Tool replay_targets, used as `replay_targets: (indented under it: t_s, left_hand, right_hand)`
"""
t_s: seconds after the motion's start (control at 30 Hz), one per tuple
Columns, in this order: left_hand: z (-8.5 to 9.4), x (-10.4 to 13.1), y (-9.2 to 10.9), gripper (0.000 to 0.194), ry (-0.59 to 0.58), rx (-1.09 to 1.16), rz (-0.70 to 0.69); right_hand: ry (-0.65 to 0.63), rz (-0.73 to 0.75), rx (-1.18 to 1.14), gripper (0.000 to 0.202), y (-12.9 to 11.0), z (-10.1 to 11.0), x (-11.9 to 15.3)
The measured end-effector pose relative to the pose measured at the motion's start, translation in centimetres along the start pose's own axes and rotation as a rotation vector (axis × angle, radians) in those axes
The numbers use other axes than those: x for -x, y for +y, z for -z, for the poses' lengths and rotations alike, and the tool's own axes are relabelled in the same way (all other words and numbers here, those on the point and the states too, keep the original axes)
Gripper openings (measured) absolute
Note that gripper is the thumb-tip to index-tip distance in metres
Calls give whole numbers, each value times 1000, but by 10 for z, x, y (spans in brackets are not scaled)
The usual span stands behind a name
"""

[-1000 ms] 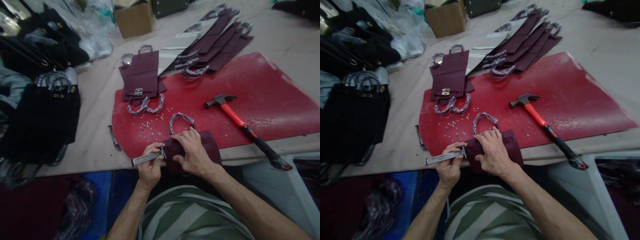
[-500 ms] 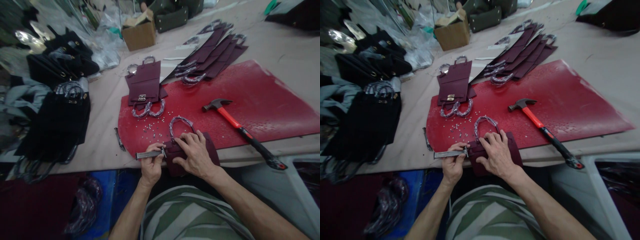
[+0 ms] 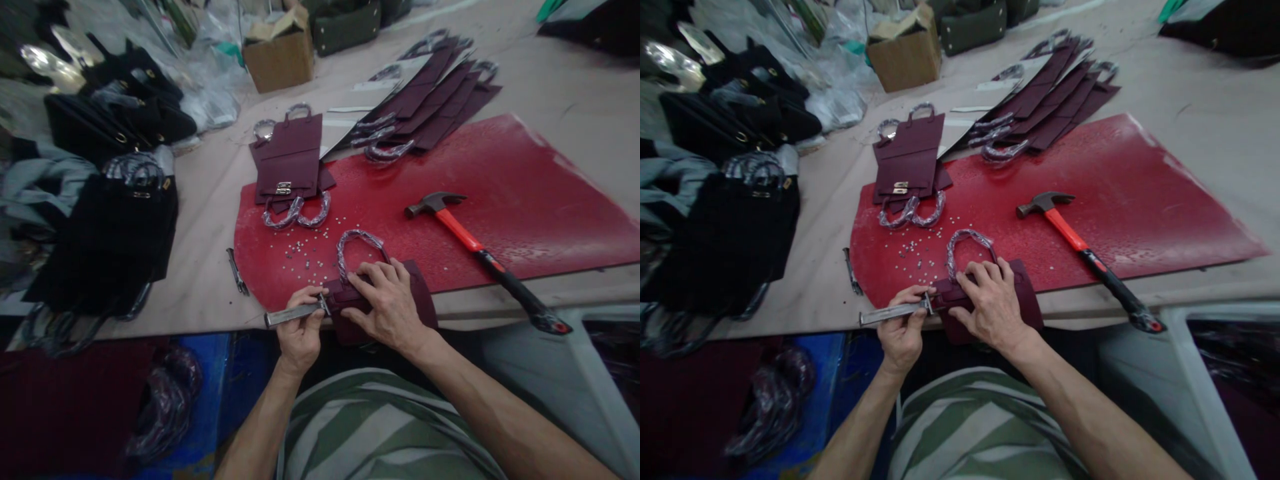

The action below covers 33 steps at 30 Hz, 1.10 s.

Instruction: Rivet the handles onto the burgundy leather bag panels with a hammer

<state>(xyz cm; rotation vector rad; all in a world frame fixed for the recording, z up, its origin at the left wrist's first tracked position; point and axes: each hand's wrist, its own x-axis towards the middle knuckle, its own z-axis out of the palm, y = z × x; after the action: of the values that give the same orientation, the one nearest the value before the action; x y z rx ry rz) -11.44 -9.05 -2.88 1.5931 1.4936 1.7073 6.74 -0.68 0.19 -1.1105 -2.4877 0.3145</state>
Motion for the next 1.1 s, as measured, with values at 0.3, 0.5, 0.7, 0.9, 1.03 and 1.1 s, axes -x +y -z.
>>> replay_targets:
  t_s: [0.3, 0.5, 0.7, 0.9, 1.03, 1.1]
  left_hand:
    - [-8, -5, -6, 12, -59, -46, -113]
    - [-6, -8, -4, 13, -118, -69, -127]
    - [-5, -18, 0, 12, -172, -135, -168]
    - [-11, -16, 0, 11, -131, -203, -222]
    - [-16, -6, 1, 11, -41, -245, -214]
    - [-17, -5, 2, 12, -30, -237, -185]
  right_hand:
    - [-4, -15, 5, 58, 0, 0, 0]
    - [-6, -26, -5, 57, -1, 2, -1]
    - [2, -29, -6, 57, -1, 2, -2]
    - [-4, -32, -14, 61, -2, 4, -2]
    - [3, -28, -25, 59, -1, 3, -2]
    - [4, -29, -30, 59, -1, 3, -1]
